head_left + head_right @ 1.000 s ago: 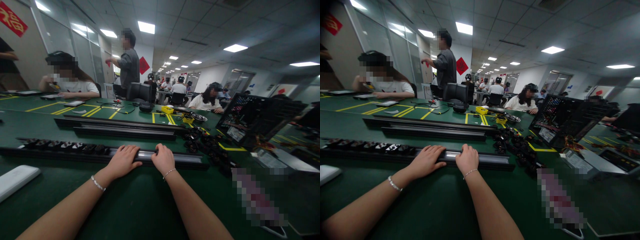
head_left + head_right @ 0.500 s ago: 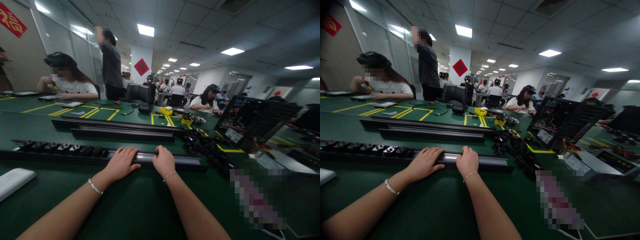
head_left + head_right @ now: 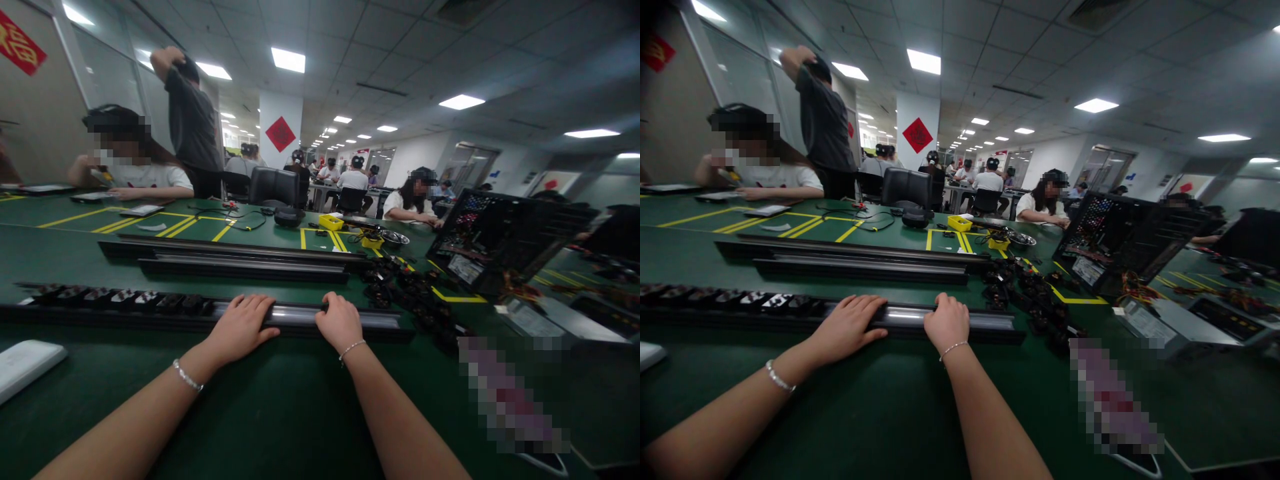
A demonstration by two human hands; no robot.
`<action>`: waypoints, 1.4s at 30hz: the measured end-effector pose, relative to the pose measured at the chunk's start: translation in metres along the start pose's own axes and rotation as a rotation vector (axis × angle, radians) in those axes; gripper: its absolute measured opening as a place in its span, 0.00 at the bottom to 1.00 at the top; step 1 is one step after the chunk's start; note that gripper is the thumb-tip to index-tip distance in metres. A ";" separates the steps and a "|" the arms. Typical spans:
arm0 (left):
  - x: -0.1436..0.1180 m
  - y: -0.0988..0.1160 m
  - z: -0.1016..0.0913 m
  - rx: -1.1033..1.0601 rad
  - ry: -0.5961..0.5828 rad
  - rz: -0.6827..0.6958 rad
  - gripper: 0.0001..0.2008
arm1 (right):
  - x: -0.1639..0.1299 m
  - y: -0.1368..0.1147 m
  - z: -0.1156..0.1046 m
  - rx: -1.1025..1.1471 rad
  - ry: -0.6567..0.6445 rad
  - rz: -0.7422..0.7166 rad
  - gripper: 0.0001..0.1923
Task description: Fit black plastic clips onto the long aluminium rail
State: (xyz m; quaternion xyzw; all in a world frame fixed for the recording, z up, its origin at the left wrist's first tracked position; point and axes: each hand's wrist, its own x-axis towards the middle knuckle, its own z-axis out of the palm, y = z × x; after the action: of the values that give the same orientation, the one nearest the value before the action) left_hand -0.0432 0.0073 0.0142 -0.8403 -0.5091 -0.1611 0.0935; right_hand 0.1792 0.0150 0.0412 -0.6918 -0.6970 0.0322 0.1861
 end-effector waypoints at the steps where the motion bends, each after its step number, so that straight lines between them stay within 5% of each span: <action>1: 0.000 0.000 0.000 0.000 -0.003 -0.002 0.29 | 0.000 0.000 -0.001 -0.005 -0.008 0.001 0.14; 30: 0.000 0.000 -0.001 -0.006 -0.022 -0.019 0.29 | 0.002 0.003 -0.001 0.036 -0.010 -0.033 0.20; 42: 0.000 0.000 -0.001 -0.021 -0.025 -0.023 0.29 | 0.003 0.007 0.001 0.028 0.003 -0.008 0.15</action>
State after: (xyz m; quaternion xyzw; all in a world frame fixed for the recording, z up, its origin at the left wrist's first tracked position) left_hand -0.0435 0.0070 0.0147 -0.8372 -0.5183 -0.1568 0.0765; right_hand 0.1856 0.0183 0.0391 -0.6863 -0.6989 0.0402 0.1972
